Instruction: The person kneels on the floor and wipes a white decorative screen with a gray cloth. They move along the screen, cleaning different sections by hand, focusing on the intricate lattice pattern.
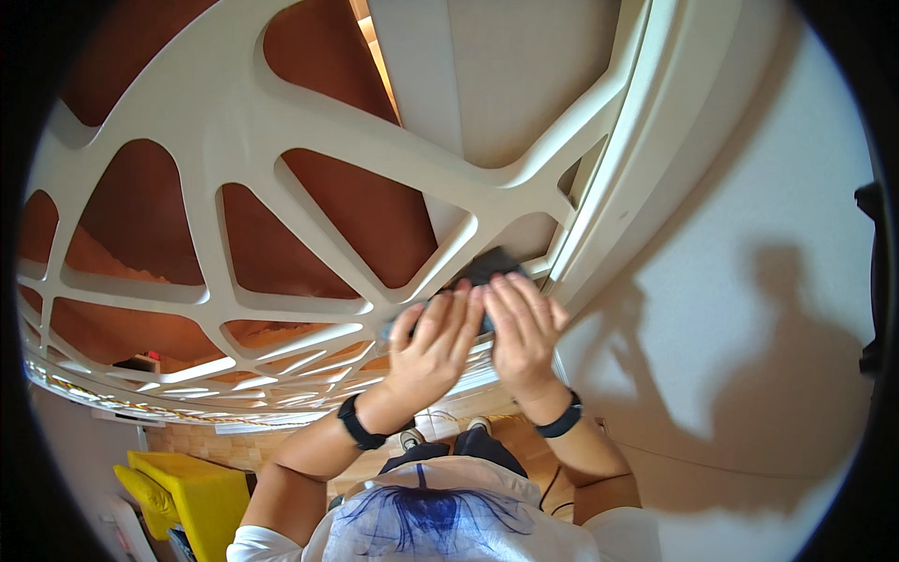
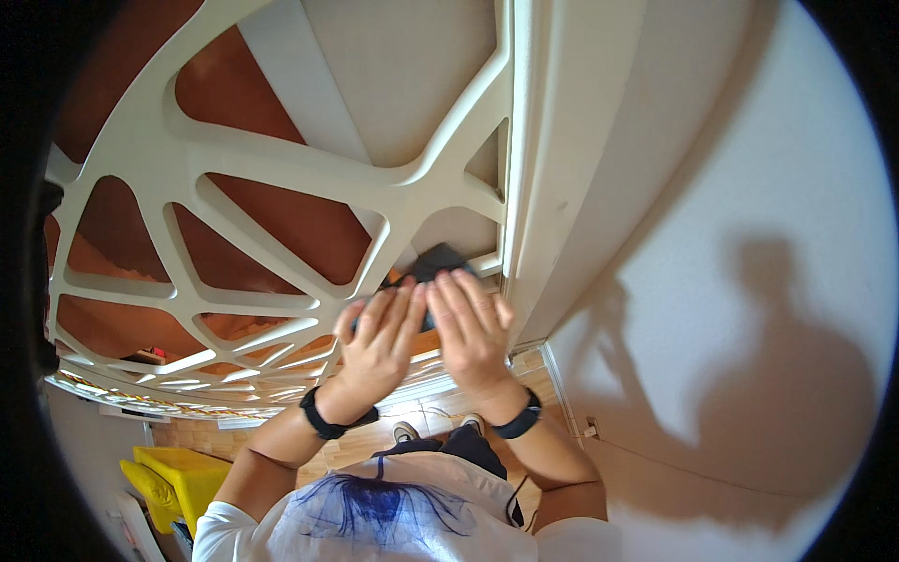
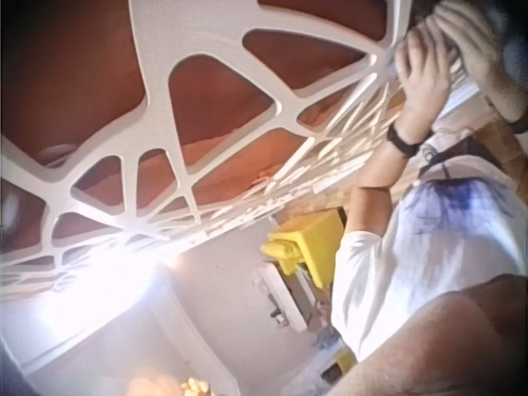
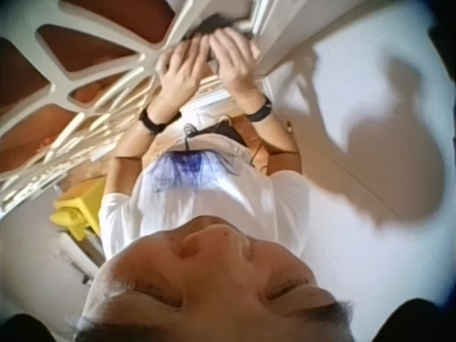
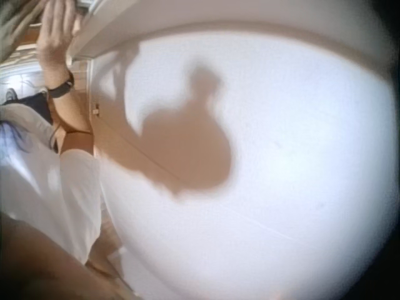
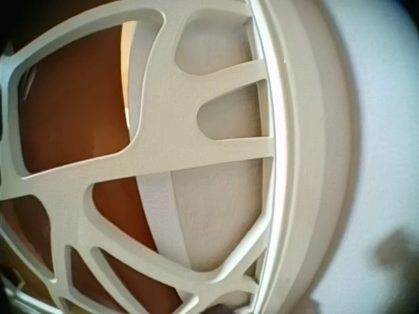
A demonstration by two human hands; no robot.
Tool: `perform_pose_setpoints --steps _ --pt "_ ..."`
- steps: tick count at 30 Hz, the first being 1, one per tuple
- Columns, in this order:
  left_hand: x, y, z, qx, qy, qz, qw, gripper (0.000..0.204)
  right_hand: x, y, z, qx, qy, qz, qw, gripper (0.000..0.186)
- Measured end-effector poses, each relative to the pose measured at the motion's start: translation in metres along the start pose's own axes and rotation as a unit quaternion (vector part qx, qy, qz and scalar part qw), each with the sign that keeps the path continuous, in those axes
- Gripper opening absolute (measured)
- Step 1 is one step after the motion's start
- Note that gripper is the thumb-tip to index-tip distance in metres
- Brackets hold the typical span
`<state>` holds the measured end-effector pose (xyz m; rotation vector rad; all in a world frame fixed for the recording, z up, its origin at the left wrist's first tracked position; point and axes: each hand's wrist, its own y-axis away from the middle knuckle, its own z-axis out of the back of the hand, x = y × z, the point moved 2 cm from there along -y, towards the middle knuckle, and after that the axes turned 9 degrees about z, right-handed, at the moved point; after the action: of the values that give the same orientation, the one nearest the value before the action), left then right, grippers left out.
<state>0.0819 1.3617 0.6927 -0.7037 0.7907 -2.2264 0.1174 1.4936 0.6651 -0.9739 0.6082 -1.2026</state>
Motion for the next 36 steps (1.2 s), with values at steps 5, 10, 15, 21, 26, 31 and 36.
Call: perform_pose_setpoints --steps 5,10,15,21,26,31,36 --pt "0.028 0.043 0.016 0.037 0.083 -0.006 0.996 0.041 0.036 0.033 -0.019 0.014 -0.195 -0.042 0.980 0.029" --pt "0.028 0.088 0.008 0.151 0.189 0.051 0.969 0.035 0.036 0.075 -0.018 0.084 -0.269 -0.061 0.958 0.036" --pt "0.031 0.126 -0.004 0.170 0.406 0.358 0.824 0.064 0.030 0.082 -0.010 0.059 -0.275 -0.074 0.957 0.040" --pt "0.028 0.151 -0.004 0.156 0.646 0.446 0.600 0.037 0.033 0.072 -0.012 0.111 -0.312 -0.068 0.941 0.043" --pt "0.032 0.160 0.010 0.152 0.625 0.450 0.619 0.023 0.060 0.069 -0.020 0.162 -0.495 -0.149 0.841 0.054" --pt "0.049 0.162 0.023 0.166 0.538 0.349 0.749 0.028 0.082 0.066 -0.033 0.270 -0.507 -0.097 0.813 0.043" --pt "0.062 0.182 0.029 0.084 0.518 0.420 0.740 0.027 0.099 0.075 -0.040 0.311 -0.512 -0.224 0.769 0.025"
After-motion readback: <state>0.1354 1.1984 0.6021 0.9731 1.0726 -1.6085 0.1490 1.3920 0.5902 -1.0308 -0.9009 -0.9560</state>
